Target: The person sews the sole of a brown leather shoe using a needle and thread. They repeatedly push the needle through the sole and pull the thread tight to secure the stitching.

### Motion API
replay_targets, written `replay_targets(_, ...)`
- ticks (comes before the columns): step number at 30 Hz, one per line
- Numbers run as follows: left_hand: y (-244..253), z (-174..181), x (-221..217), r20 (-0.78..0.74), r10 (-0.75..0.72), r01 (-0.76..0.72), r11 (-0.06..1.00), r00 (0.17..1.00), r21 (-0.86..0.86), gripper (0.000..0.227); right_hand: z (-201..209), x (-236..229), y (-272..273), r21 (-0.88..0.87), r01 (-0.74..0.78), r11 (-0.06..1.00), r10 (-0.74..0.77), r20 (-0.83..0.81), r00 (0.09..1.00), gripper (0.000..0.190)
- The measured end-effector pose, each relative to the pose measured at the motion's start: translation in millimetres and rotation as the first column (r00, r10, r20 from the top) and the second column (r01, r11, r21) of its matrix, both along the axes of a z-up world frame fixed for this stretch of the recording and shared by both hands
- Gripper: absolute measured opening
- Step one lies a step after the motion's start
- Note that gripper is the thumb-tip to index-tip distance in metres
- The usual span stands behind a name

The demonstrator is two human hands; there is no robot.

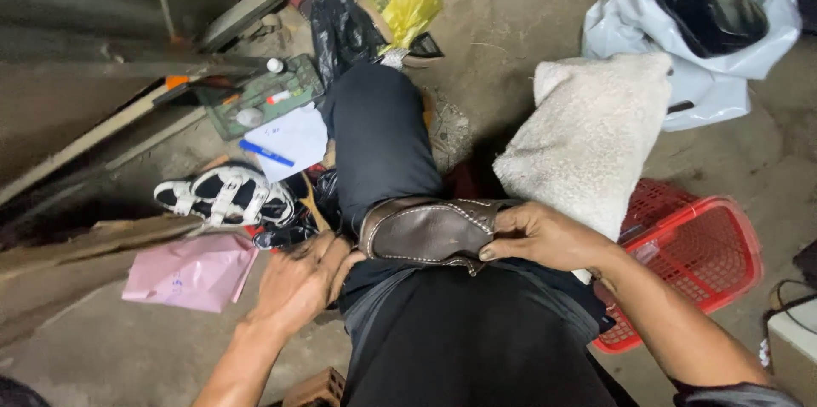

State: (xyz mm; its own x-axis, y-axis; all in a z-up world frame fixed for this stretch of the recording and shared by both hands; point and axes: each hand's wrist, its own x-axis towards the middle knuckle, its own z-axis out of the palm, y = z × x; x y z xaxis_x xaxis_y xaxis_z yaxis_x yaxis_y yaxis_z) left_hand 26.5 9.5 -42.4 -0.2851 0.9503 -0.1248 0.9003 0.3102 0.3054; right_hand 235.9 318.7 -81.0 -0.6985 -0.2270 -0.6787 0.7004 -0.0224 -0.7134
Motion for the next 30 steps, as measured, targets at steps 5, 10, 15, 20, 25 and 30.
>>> replay_targets(5, -0.2, -0.2, -2.4, -0.043, 0.123, -0.113, 0.978, 0.992, 0.172, 0.045, -18.3, 15.5, -4.1, -0.103, 0.113, 0.988, -0.126, -0.13, 0.984, 0.026)
replay_targets(10, 0.4, 14.9, -0.5, -0.035, 0.242, -0.234, 0.961, 0.97, 0.149, 0.054, -25.4, 21.4, -5.2, -0.102, 0.112, 0.988, -0.126, -0.136, 0.983, 0.02)
replay_targets(15, -7.1, 11.1, 3.0, -0.024, 0.347, -0.347, 0.938, 0.938, -0.018, 0.063, -31.8, 26.1, -1.6, -0.09, 0.09, 0.992, -0.103, -0.146, 0.984, 0.022)
replay_targets(20, 2.0, 15.9, 3.9, -0.106, 0.323, -0.333, 0.938, 0.94, -0.098, 0.062, -47.3, 35.5, -0.5, -0.156, 0.118, 0.981, -0.136, -0.114, 0.984, 0.03)
replay_targets(25, -15.5, 15.0, -1.9, -0.14, 0.447, -0.468, 0.824, 0.883, -0.32, 0.074, 10.2, 3.0, -9.6, -0.05, 0.156, 0.986, -0.162, -0.163, 0.973, 0.035)
replay_targets(30, -120.1, -20.8, -43.2, -0.37, 0.579, -0.687, 0.613, 0.726, -0.39, 0.072, 3.9, 11.7, 0.7, 0.0, 0.146, 0.989, -0.144, -0.165, 0.976, 0.035)
